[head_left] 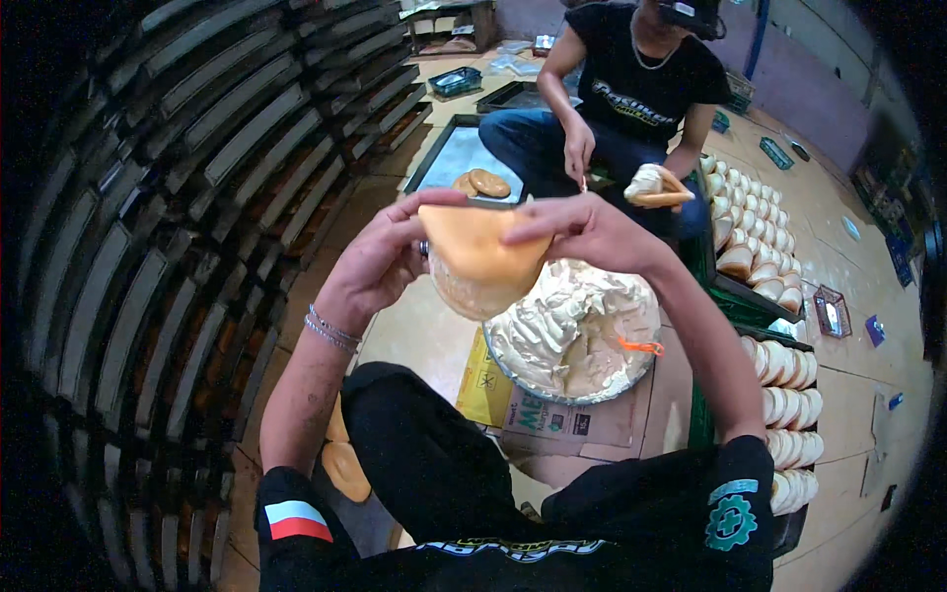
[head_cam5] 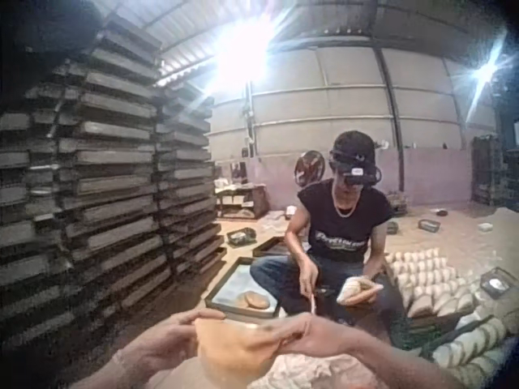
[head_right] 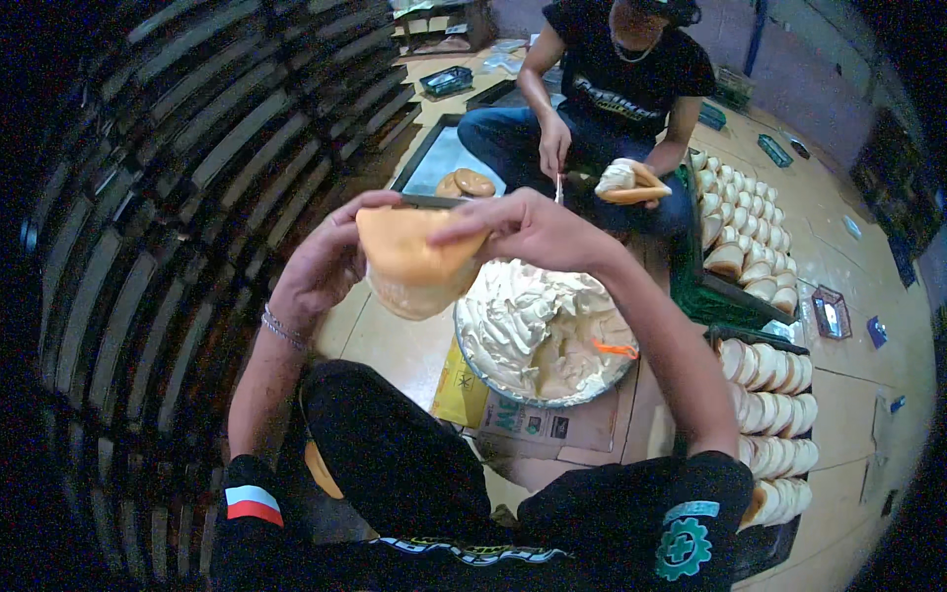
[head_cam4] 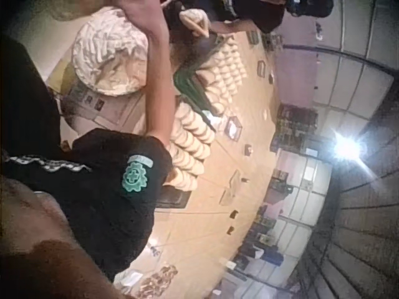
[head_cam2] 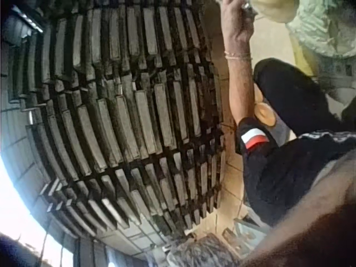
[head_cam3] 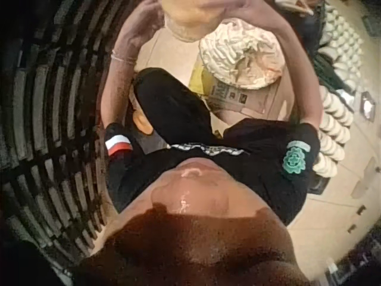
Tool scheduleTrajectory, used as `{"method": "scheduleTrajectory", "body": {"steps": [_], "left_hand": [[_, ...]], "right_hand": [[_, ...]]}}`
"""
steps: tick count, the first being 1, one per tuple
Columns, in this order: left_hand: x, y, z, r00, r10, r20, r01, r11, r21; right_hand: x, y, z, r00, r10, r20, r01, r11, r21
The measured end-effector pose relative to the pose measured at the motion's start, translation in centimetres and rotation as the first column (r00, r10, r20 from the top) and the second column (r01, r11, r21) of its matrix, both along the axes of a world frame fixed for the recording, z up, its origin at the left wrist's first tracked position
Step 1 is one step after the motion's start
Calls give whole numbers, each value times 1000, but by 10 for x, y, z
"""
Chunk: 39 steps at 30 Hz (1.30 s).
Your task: The person spreads cream onto bread rolls using a spreader tool and then places the rolls onto a tray.
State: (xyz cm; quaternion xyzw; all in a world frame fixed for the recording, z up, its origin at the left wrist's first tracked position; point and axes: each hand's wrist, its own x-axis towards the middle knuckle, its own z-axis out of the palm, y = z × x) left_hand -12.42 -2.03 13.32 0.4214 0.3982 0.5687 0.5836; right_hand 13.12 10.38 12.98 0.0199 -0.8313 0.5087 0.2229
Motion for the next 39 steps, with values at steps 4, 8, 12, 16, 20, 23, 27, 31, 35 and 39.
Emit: {"method": "scheduleTrajectory", "body": {"steps": [4,8,12,16,20,23,27,31,35,39], "left_hand": [[20,5,1,974,-177,140,171,984,54],[54,14,-7,954,-169,249,163,986,43],[78,22,-10,997,-73,-17,74,994,74],[98,22,1,965,-140,-223,157,986,57],[119,15,-6,915,-151,-375,200,975,96],[137,7,2,772,-65,-632,170,980,107],[151,10,-39,997,42,68,-64,926,373],[176,19,-84,987,111,118,-144,938,316],[179,30,-99,905,113,411,-194,968,162],[161,28,-102,971,162,175,-182,977,110]], "right_hand": [[30,-3,17,982,4,189,12,996,-84],[56,-8,23,986,-94,139,102,993,-53],[76,-20,31,963,-184,199,163,980,116],[93,-35,14,921,-389,10,386,917,102],[100,-42,5,860,-431,271,422,902,96],[108,-38,-9,872,-433,227,461,883,-89],[114,-36,-21,840,-542,19,508,774,-377],[97,-44,-38,799,-592,-103,529,775,-347],[103,-42,-36,812,-573,111,580,771,-262],[112,-33,-25,819,-508,266,570,772,-281]]}}
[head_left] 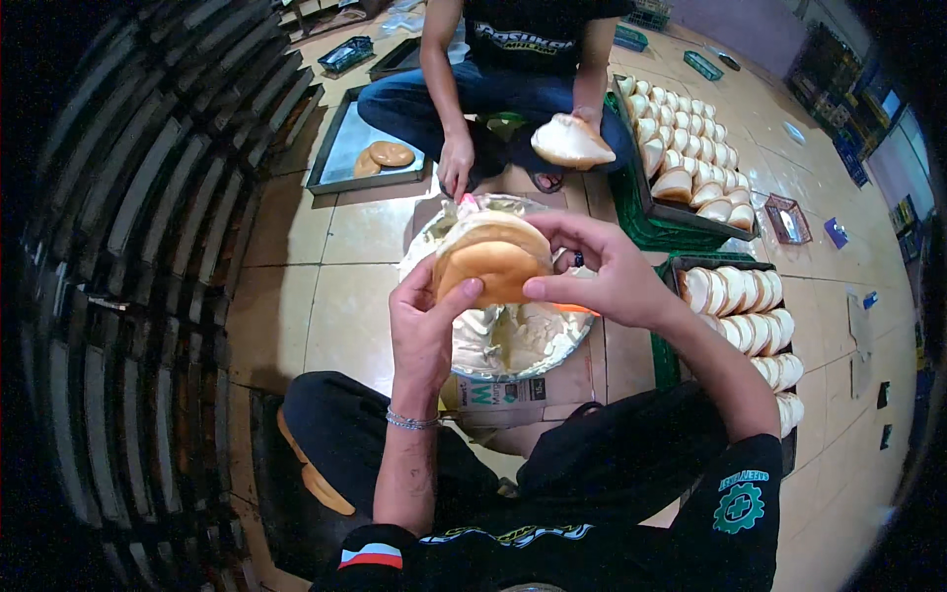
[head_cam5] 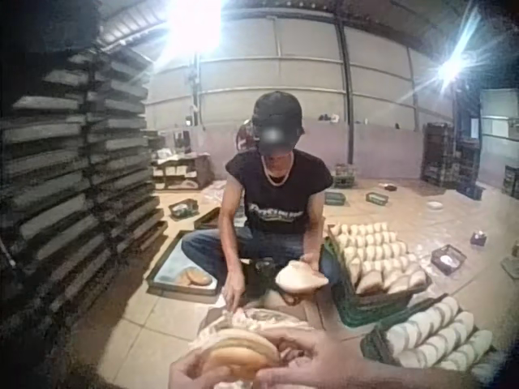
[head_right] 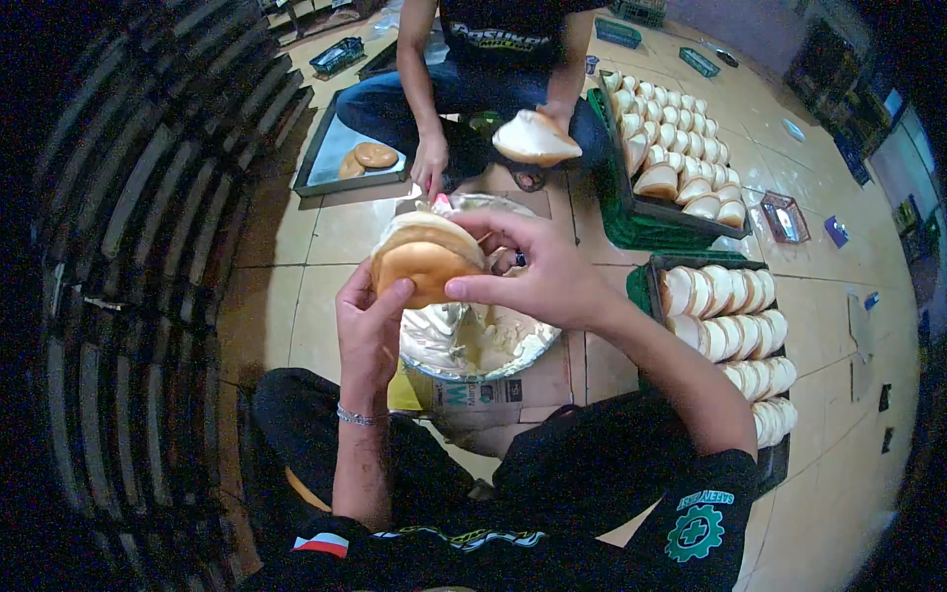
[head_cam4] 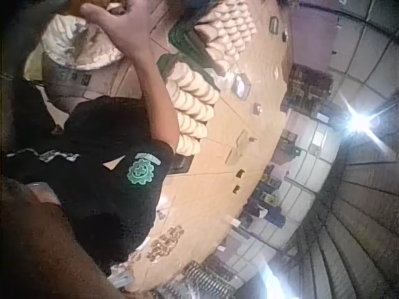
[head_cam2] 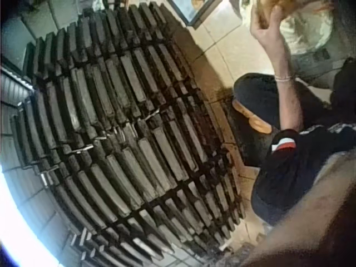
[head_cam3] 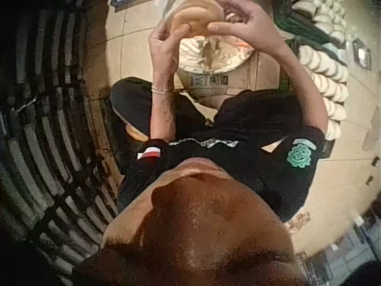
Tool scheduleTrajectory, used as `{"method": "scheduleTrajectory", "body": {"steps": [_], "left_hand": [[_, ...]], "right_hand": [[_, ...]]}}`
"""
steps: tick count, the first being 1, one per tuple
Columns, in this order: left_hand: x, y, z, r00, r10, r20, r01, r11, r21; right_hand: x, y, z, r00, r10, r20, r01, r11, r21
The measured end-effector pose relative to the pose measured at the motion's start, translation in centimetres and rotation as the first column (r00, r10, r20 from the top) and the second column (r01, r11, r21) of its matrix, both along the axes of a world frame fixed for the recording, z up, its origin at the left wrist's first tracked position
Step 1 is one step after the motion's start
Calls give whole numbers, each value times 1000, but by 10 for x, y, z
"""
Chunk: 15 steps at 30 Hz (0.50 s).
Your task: The person spreads cream onto bread rolls using a spreader tool and then places the rolls onto a tray.
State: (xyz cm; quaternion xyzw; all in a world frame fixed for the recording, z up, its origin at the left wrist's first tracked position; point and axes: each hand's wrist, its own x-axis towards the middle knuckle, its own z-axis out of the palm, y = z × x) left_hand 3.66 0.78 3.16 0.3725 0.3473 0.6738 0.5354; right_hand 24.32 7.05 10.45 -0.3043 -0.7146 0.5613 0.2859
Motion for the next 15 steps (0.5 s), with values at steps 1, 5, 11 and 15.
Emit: {"method": "scheduleTrajectory", "body": {"steps": [1,5,11,15], "left_hand": [[7,2,1,995,29,96,-29,1000,-1],[28,0,-12,936,68,346,-70,998,-7],[24,-2,-20,946,17,323,4,998,-63],[20,2,-23,931,-16,365,47,996,-75]], "right_hand": [[1,4,-7,999,20,41,-18,999,-36],[-7,8,-33,997,-49,-65,44,997,-67],[-9,10,-43,977,12,-215,-66,966,-250],[-15,7,-51,971,-9,-238,-49,970,-237]]}}
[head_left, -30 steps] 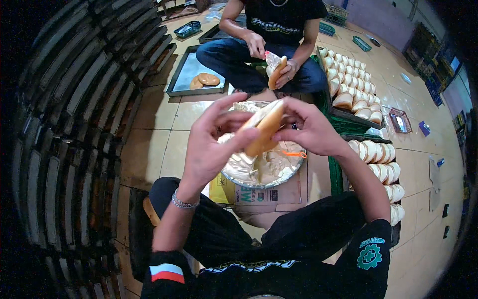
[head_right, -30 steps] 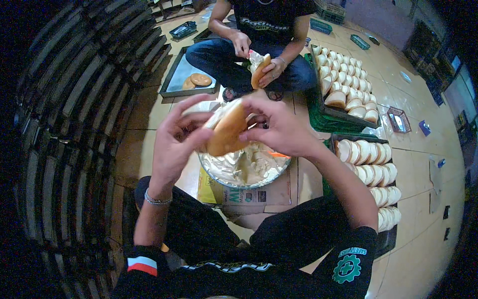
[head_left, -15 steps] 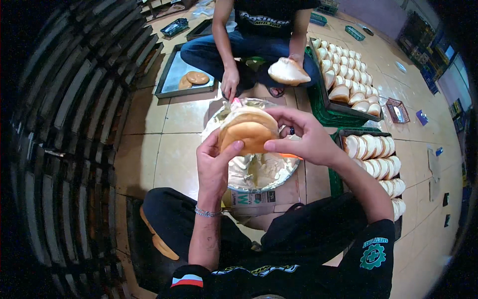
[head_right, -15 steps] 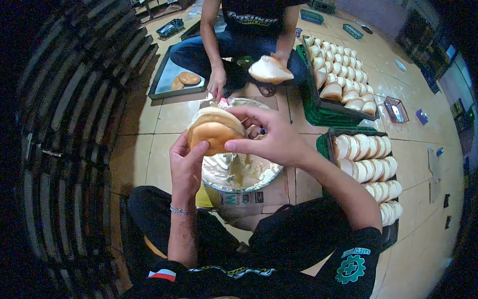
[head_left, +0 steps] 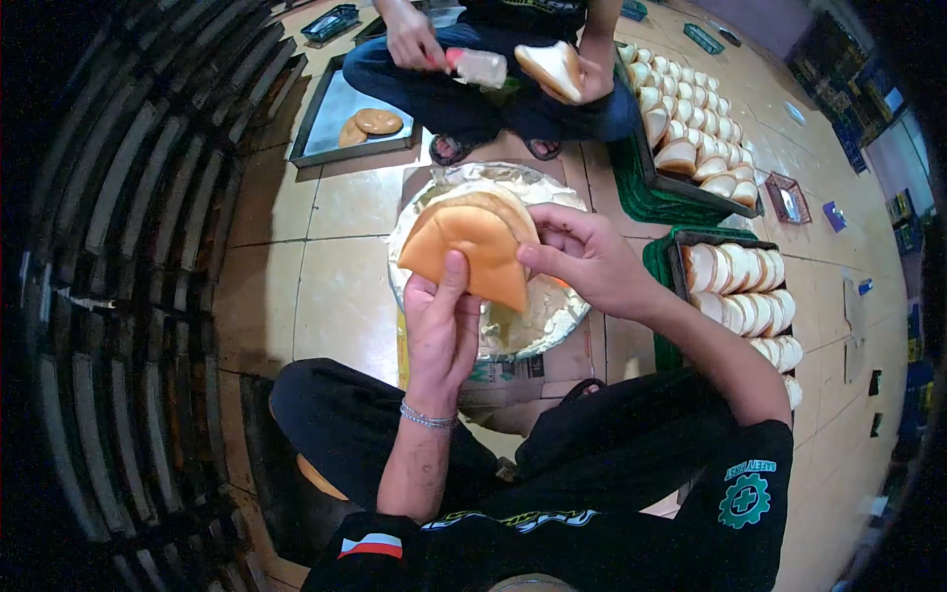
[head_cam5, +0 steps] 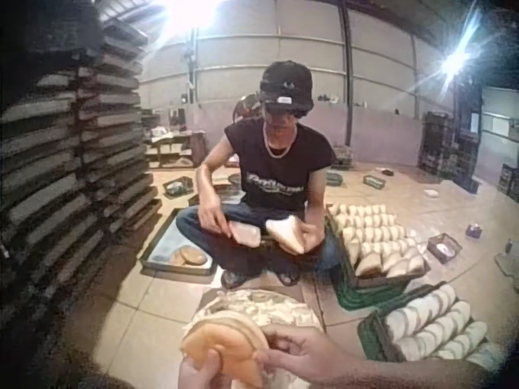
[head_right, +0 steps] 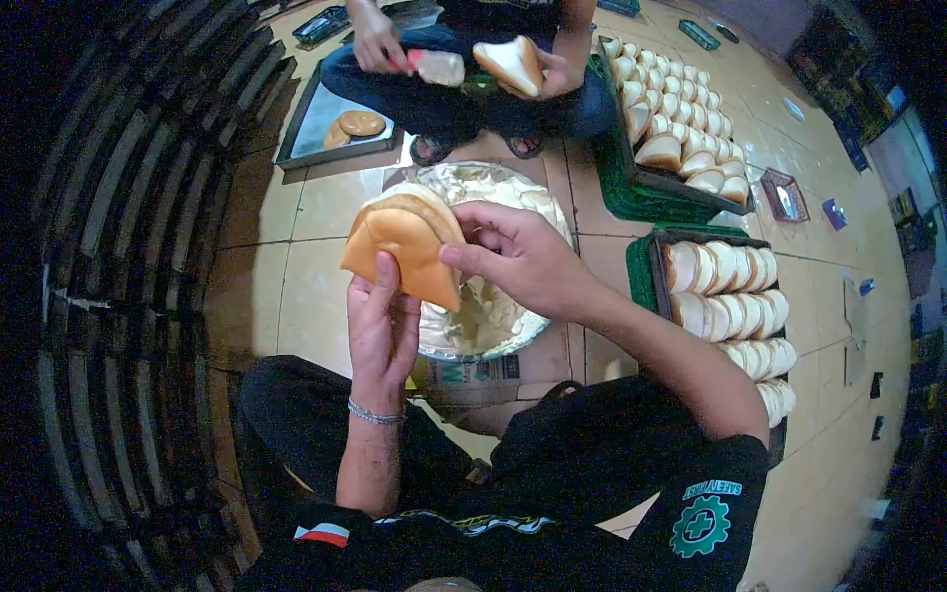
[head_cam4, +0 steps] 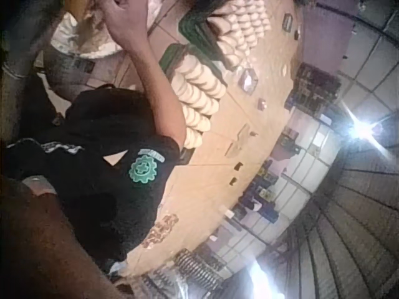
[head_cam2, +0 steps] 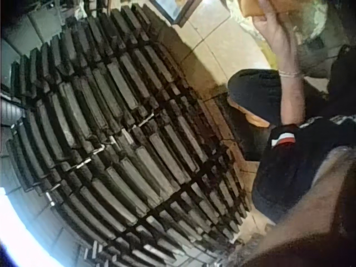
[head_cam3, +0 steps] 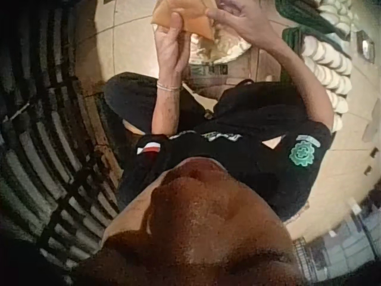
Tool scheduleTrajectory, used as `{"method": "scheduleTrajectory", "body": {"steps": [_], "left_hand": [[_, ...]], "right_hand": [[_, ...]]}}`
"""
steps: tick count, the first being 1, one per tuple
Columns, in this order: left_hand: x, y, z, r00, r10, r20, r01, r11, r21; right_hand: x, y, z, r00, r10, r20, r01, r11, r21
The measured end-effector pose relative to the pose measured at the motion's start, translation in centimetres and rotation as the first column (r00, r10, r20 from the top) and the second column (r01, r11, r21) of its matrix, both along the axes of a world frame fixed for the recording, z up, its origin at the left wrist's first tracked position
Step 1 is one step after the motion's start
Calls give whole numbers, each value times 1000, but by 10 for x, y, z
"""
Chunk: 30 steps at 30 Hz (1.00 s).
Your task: The person spreads cream onto bread rolls using a spreader tool and then places the rolls onto a tray.
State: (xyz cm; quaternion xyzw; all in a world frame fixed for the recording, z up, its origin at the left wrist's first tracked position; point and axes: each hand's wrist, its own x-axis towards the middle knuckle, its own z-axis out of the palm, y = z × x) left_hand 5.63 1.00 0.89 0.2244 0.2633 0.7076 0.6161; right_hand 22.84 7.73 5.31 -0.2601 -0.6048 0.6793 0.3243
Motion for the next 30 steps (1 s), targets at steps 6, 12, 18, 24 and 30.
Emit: {"method": "scheduleTrajectory", "body": {"steps": [6,12,18,24,30], "left_hand": [[-8,5,-12,972,-111,209,117,993,-20],[-2,7,-13,981,-60,183,63,998,-13],[3,8,-17,995,38,93,-37,999,-14],[1,8,-14,984,16,180,-11,1000,-28],[10,4,-18,999,37,-28,-36,999,11]], "right_hand": [[-5,-1,-6,992,-106,64,105,994,20],[-5,-10,-8,968,-198,152,184,977,104],[-5,-8,-11,962,-158,225,139,986,96],[-5,-1,-24,979,-196,58,188,975,116],[-6,-4,-14,962,-222,157,175,948,264]]}}
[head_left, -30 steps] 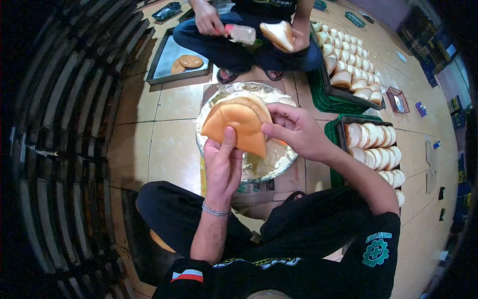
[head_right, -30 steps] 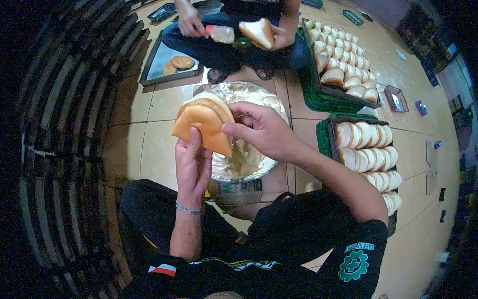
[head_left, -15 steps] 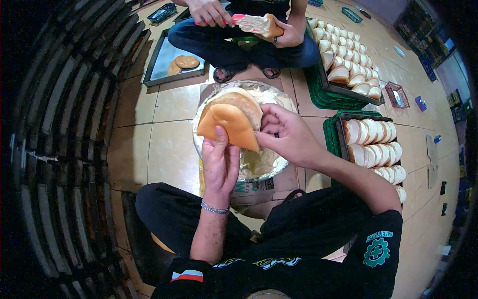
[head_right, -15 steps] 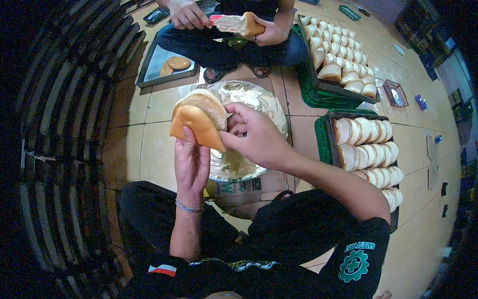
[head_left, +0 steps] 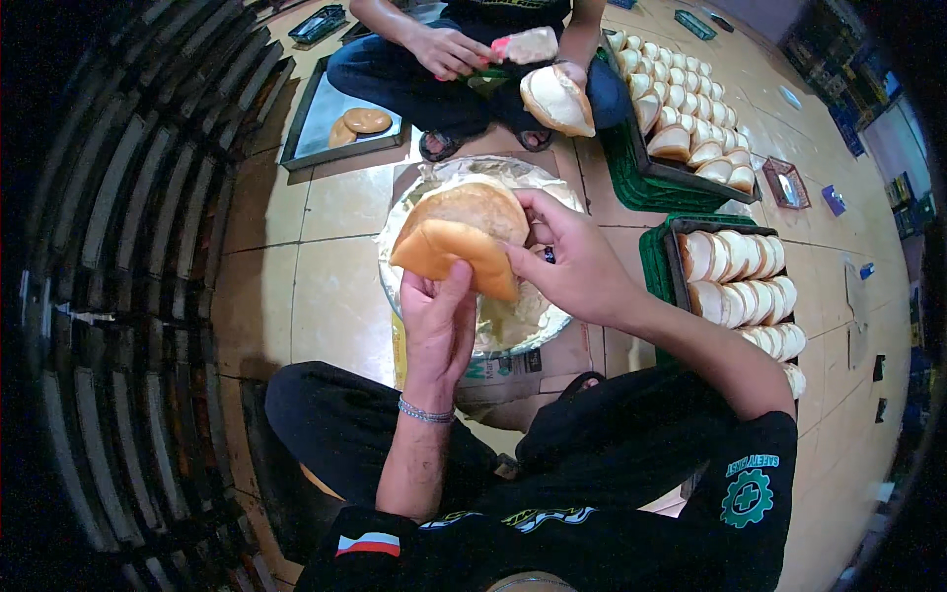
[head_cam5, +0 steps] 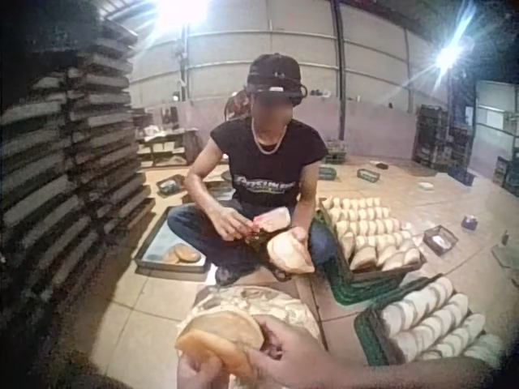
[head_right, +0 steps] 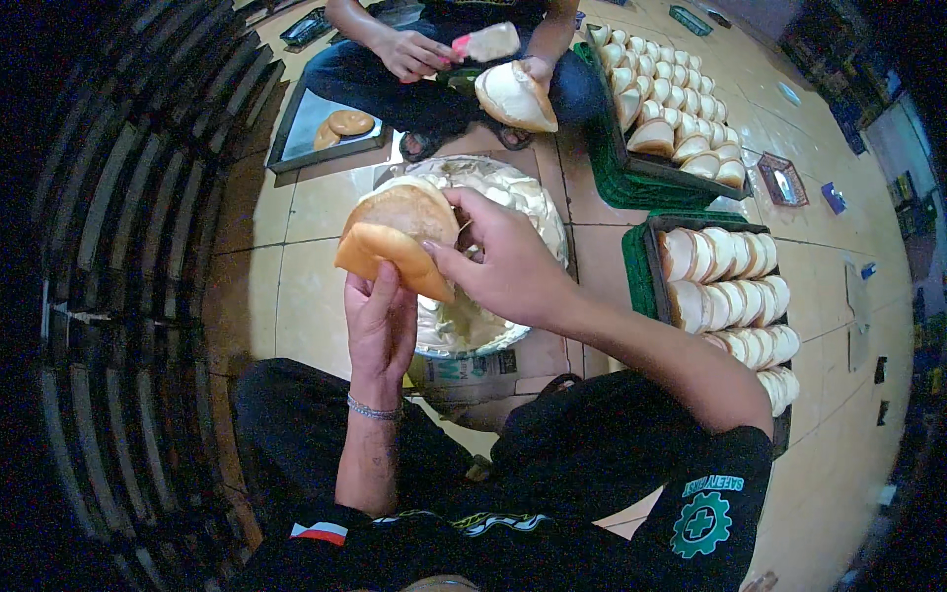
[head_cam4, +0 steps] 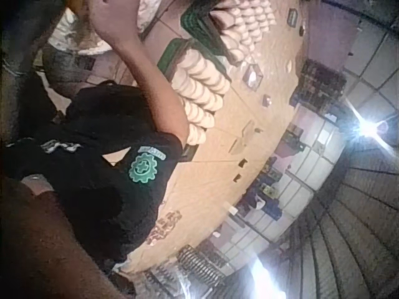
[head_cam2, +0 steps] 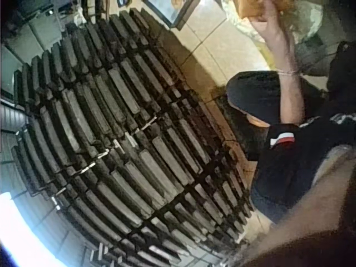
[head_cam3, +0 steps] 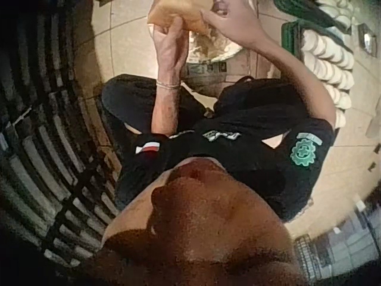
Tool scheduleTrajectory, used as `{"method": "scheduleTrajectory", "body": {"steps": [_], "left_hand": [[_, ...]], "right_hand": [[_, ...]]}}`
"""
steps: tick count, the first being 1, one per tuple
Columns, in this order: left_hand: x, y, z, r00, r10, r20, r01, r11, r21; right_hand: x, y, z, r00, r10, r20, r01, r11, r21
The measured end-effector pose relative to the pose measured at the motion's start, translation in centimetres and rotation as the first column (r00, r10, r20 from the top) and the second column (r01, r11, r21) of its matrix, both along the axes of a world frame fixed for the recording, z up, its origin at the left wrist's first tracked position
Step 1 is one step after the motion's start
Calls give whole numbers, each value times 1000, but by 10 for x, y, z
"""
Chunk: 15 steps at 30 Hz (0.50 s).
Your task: The person spreads cream onto bread rolls using a spreader tool and then places the rolls onto a tray.
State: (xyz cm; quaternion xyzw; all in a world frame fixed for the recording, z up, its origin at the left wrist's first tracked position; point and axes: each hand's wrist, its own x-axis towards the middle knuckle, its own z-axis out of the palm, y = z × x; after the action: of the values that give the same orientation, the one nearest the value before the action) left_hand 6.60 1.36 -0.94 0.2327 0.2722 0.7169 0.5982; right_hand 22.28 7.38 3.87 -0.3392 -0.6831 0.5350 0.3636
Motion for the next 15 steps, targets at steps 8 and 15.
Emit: {"method": "scheduleTrajectory", "body": {"steps": [8,15], "left_hand": [[-3,-2,8,999,-28,45,28,999,17],[-6,-5,11,999,-20,-27,18,998,-52]], "right_hand": [[-5,5,-8,982,83,-172,-75,996,53],[-6,2,-7,982,108,-157,-126,986,-108]]}}
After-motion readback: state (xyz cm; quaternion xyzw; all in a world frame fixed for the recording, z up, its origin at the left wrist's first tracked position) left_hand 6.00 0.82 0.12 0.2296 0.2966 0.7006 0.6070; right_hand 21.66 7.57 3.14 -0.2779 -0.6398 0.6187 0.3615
